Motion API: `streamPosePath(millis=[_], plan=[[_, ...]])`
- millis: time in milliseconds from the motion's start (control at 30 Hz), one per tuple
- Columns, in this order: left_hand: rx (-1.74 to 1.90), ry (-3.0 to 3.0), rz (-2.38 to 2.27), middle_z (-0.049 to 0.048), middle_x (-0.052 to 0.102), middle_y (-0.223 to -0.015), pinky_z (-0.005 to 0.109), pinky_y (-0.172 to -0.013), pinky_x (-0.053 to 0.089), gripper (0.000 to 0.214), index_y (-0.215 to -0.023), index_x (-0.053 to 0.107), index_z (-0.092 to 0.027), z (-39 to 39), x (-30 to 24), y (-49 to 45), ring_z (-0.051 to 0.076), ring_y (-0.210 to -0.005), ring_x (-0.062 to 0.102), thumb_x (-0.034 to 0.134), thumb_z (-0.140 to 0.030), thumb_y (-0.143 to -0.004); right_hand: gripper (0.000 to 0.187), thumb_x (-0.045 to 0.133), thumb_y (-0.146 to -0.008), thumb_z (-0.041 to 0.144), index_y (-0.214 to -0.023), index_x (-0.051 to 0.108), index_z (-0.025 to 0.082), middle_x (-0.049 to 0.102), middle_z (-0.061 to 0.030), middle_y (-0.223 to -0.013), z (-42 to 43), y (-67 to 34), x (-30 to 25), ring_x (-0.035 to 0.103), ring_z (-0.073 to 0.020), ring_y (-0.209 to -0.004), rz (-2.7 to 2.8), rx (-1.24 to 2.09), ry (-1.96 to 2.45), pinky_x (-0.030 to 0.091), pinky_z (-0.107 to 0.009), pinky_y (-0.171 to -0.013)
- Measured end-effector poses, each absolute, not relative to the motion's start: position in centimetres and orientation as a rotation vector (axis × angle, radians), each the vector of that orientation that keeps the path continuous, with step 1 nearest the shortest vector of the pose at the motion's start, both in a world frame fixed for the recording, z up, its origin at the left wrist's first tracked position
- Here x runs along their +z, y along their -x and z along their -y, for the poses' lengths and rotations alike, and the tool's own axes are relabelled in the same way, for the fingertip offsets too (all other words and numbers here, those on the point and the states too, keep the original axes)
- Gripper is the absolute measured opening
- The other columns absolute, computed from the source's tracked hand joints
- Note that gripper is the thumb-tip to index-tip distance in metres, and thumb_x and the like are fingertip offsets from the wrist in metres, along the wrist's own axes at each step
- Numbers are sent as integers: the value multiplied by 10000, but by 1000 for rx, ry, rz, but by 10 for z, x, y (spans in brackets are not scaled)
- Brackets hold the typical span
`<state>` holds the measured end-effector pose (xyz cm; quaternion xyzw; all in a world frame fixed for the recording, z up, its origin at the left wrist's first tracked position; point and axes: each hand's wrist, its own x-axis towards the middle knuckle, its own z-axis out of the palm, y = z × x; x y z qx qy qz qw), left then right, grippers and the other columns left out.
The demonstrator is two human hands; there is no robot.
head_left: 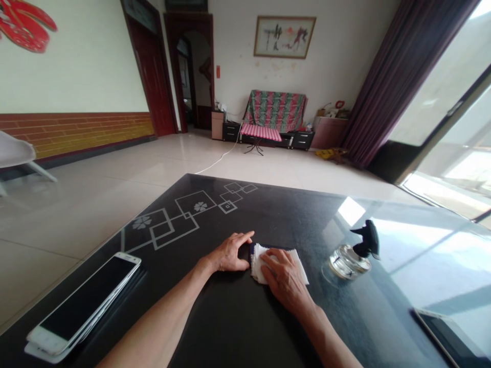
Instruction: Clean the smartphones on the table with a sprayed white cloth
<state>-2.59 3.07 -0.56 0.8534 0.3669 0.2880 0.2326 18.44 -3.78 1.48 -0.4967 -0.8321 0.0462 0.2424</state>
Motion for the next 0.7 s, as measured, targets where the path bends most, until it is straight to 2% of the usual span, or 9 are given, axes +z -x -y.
streamPosePath(millis=[333, 700], plan=[[821, -2369, -1006, 65, 596, -1180, 419, -1006, 408, 864, -1412, 347, -208, -29, -6, 25, 258, -1086, 530, 605, -131, -590, 248, 484, -897, 259, -1081, 650, 266, 586, -73, -1105, 23, -171, 14, 510, -244, -1025, 2242, 94, 1368, 395, -410, -910], [883, -2364, -1027, 107, 564, -1261, 467, -1037, 386, 815, -1377, 407, -180, -30, -9, 22, 297, -1183, 485, 574, -108, -582, 235, 507, -878, 246, -1060, 654, 270, 597, -54, -1100, 9, -165, 15, 533, -223, -1020, 2251, 117, 1405, 399, -380, -893]])
